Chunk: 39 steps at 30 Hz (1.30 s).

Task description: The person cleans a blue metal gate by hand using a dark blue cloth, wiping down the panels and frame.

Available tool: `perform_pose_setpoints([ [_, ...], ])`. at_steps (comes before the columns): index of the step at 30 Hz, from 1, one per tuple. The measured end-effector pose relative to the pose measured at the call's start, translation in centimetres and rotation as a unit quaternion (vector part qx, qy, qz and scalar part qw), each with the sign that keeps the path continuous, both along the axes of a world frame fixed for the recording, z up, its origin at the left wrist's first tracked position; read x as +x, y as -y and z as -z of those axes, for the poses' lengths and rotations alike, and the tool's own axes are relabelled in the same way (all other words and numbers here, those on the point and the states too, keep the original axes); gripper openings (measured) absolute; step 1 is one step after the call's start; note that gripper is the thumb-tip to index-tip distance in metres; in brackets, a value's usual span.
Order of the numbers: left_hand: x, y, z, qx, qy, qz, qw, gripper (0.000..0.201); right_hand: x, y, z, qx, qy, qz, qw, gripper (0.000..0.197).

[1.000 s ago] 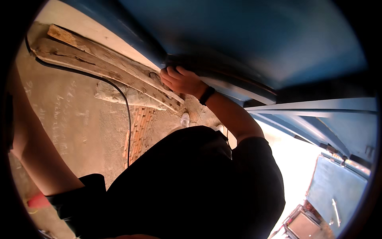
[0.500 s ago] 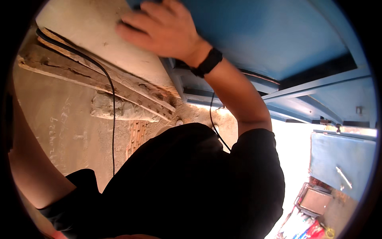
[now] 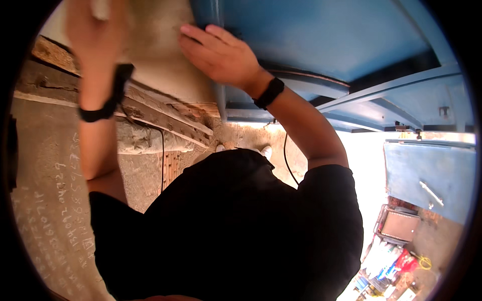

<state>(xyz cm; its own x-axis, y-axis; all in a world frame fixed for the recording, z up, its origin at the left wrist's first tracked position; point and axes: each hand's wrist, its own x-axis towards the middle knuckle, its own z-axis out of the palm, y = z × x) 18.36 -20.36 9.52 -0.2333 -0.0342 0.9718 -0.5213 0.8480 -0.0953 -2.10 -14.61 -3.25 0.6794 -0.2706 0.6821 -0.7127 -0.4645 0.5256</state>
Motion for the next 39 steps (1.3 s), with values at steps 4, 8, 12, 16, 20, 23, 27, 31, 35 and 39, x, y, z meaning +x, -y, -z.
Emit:
perform_pose_setpoints([
  [4, 1.0, -0.9, 14.7, 0.204, 0.002, 0.033, 0.978, 0.023, 1.2, -0.6, 7.7, 0.091, -0.03, 0.013, 0.995, 0.038],
  [8, 1.2, -3.7, 24.1, 0.33, 0.001, 0.085, 0.94, 0.02, 0.7, -0.9, 15.0, 0.173, -0.078, 0.041, 0.981, 0.039],
  [12, 4.3, -6.6, 29.7, 0.446, 0.04, 0.07, 0.892, 0.018, -0.9, -1.7, 18.0, 0.197, -0.208, 0.036, 0.958, 0.044],
  [16, 7.8, -10.0, 32.0, 0.47, 0.048, 0.061, 0.879, 0.017, -2.9, -2.3, 16.3, 0.098, -0.365, 0.016, 0.925, 0.045],
  [20, 10.8, -12.4, 34.1, 0.513, 0.059, 0.031, 0.856, 0.017, -6.0, -2.1, 11.1, 0.077, -0.331, -0.067, 0.938, 0.037],
  [23, 12.2, -12.5, 35.5, 0.523, 0.062, 0.012, 0.85, 0.017, -10.9, -3.5, 11.3, 0.024, -0.244, -0.028, 0.969, 0.044],
  [27, 13.2, -12.5, 36.0, 0.554, 0.095, 0.014, 0.827, 0.017, -13.6, -7.4, 10.2, 0.098, -0.158, 0.058, 0.981, 0.039],
  [31, 12.8, -12.6, 37.4, 0.55, 0.198, 0.054, 0.809, 0.02, -13.5, -10.9, 11.8, 0.253, 0.015, 0.097, 0.963, 0.04],
  [35, 7.3, -10.9, 36.9, 0.45, 0.289, 0.188, 0.824, 0.036, -8.0, -12.6, 7.1, 0.215, 0.085, 0.039, 0.972, 0.036],
  [39, -0.7, -9.6, 20.4, 0.243, 0.096, 0.216, 0.941, 0.072, -3.8, -11.4, -2.0, 0.121, 0.056, -0.001, 0.991, 0.037],
])
